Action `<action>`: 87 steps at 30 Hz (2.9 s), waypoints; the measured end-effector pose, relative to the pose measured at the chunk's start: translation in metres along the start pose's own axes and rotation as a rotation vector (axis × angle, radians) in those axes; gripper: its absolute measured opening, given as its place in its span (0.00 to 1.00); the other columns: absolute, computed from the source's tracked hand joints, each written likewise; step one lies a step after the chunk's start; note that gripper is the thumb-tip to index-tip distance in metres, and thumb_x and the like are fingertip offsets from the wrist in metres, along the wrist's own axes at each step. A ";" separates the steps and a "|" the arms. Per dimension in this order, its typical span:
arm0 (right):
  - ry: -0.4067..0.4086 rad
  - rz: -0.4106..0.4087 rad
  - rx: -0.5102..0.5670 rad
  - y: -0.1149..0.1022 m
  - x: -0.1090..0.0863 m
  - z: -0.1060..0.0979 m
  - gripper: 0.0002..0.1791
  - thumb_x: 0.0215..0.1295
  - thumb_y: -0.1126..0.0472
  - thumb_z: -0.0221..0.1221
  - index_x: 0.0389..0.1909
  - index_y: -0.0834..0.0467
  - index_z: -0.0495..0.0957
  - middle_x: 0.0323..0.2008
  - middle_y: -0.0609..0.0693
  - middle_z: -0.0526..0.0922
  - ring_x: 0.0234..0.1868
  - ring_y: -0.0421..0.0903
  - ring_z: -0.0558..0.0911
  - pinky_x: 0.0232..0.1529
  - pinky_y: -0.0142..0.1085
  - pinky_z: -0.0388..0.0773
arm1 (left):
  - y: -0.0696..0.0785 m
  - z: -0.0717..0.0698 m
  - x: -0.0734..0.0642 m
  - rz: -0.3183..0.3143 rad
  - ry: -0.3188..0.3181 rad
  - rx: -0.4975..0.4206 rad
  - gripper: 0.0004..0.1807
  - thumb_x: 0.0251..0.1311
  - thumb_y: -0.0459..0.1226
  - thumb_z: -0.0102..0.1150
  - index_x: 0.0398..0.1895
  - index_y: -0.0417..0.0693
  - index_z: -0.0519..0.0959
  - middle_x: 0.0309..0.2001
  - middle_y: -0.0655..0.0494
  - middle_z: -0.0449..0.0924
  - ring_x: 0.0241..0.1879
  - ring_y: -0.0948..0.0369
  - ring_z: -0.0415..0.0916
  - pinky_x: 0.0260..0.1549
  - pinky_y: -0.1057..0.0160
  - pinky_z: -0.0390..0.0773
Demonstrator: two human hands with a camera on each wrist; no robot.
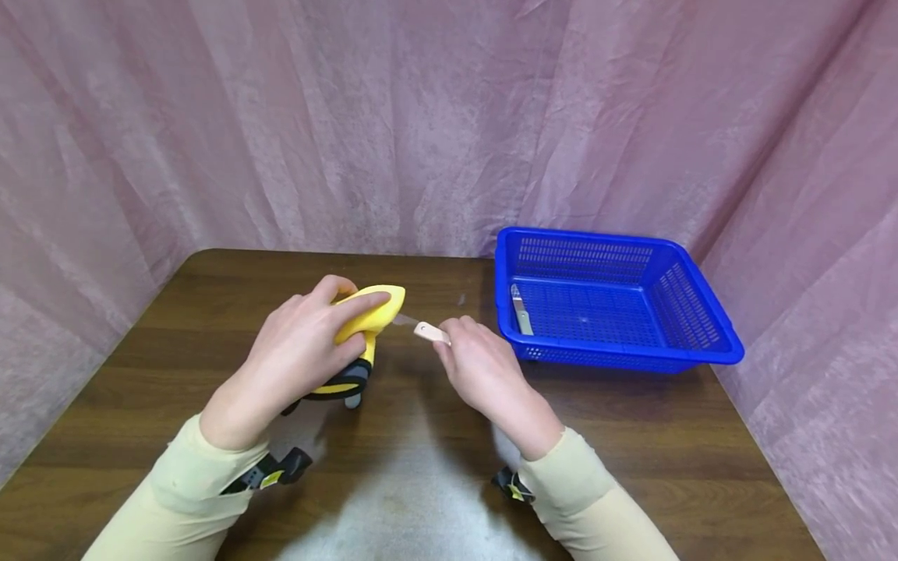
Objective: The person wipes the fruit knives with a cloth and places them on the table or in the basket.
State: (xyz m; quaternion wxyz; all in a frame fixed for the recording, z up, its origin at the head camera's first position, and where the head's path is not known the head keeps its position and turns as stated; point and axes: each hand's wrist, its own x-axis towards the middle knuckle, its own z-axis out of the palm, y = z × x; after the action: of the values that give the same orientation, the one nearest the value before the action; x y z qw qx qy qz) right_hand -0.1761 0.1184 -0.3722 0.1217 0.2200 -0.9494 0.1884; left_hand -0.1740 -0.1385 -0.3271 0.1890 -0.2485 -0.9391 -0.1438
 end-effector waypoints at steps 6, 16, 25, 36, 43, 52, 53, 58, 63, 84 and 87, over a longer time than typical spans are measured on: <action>0.023 0.010 0.012 0.000 -0.002 -0.007 0.08 0.80 0.59 0.66 0.50 0.59 0.85 0.38 0.51 0.84 0.37 0.52 0.84 0.36 0.50 0.82 | 0.007 0.000 0.003 0.040 0.026 0.040 0.32 0.59 0.33 0.73 0.69 0.61 0.86 0.55 0.43 0.82 0.37 0.48 0.85 0.39 0.48 0.79; 0.037 0.015 0.024 -0.004 -0.005 -0.015 0.08 0.79 0.59 0.66 0.50 0.58 0.86 0.37 0.49 0.83 0.36 0.51 0.83 0.35 0.49 0.81 | 0.013 0.004 0.003 0.143 0.080 0.091 0.30 0.56 0.32 0.74 0.64 0.58 0.87 0.51 0.43 0.83 0.33 0.48 0.84 0.34 0.50 0.78; 0.041 0.019 0.017 -0.008 -0.009 -0.024 0.09 0.81 0.57 0.65 0.52 0.57 0.86 0.36 0.46 0.81 0.34 0.48 0.81 0.35 0.49 0.80 | 0.016 0.001 0.002 0.192 0.084 0.089 0.27 0.54 0.31 0.72 0.59 0.59 0.89 0.52 0.45 0.83 0.29 0.50 0.81 0.32 0.52 0.76; 0.032 0.029 0.034 -0.013 -0.013 -0.035 0.08 0.81 0.58 0.65 0.52 0.56 0.87 0.35 0.45 0.80 0.33 0.45 0.77 0.32 0.46 0.77 | 0.019 -0.001 -0.001 0.252 0.098 0.130 0.26 0.56 0.32 0.72 0.61 0.56 0.89 0.66 0.48 0.82 0.29 0.50 0.80 0.31 0.53 0.77; 0.039 0.016 0.028 -0.015 -0.013 -0.036 0.07 0.81 0.58 0.65 0.51 0.56 0.87 0.35 0.44 0.80 0.32 0.45 0.77 0.32 0.45 0.77 | 0.019 0.002 -0.003 0.276 0.111 0.163 0.26 0.55 0.32 0.72 0.60 0.57 0.88 0.60 0.51 0.86 0.30 0.50 0.80 0.32 0.53 0.78; 0.052 0.001 0.028 -0.015 -0.013 -0.035 0.07 0.80 0.58 0.65 0.50 0.56 0.87 0.35 0.45 0.80 0.32 0.45 0.77 0.31 0.45 0.77 | 0.019 0.002 -0.004 0.273 0.116 0.175 0.25 0.55 0.33 0.73 0.59 0.56 0.88 0.59 0.51 0.86 0.30 0.49 0.81 0.32 0.52 0.79; 0.054 -0.001 0.026 -0.015 -0.013 -0.035 0.07 0.80 0.58 0.65 0.50 0.56 0.87 0.35 0.45 0.80 0.32 0.45 0.77 0.31 0.45 0.77 | 0.019 0.001 -0.004 0.272 0.115 0.176 0.25 0.55 0.33 0.74 0.59 0.56 0.88 0.59 0.50 0.86 0.30 0.49 0.81 0.32 0.52 0.79; 0.067 -0.012 0.021 -0.015 -0.013 -0.034 0.07 0.80 0.58 0.65 0.50 0.56 0.87 0.35 0.45 0.80 0.32 0.46 0.78 0.31 0.46 0.77 | 0.017 0.001 -0.004 0.262 0.104 0.176 0.25 0.55 0.33 0.73 0.58 0.55 0.88 0.58 0.50 0.86 0.30 0.49 0.81 0.32 0.52 0.79; 0.068 -0.012 0.016 -0.015 -0.014 -0.035 0.07 0.81 0.58 0.65 0.50 0.56 0.87 0.35 0.45 0.80 0.32 0.45 0.78 0.31 0.47 0.78 | 0.015 -0.001 -0.004 0.245 0.088 0.175 0.25 0.56 0.33 0.73 0.59 0.55 0.89 0.59 0.50 0.86 0.30 0.49 0.81 0.32 0.52 0.79; 0.055 0.006 0.024 -0.016 -0.014 -0.039 0.07 0.82 0.57 0.63 0.50 0.55 0.87 0.35 0.44 0.79 0.32 0.44 0.76 0.33 0.45 0.77 | 0.003 -0.006 -0.003 0.181 0.057 0.158 0.26 0.57 0.33 0.73 0.62 0.57 0.88 0.60 0.51 0.86 0.30 0.49 0.81 0.33 0.52 0.78; 0.053 0.005 0.025 -0.016 -0.014 -0.039 0.07 0.82 0.57 0.63 0.50 0.55 0.87 0.35 0.44 0.79 0.32 0.44 0.76 0.33 0.45 0.76 | 0.001 -0.007 -0.003 0.162 0.041 0.154 0.27 0.58 0.34 0.73 0.63 0.57 0.88 0.60 0.51 0.86 0.31 0.48 0.82 0.34 0.51 0.78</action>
State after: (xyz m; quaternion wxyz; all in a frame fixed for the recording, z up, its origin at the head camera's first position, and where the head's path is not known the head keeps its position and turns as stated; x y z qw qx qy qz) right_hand -0.1507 0.1267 -0.3364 0.1436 0.2141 -0.9439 0.2062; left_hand -0.1691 -0.1411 -0.3221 0.2377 -0.3054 -0.9201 -0.0603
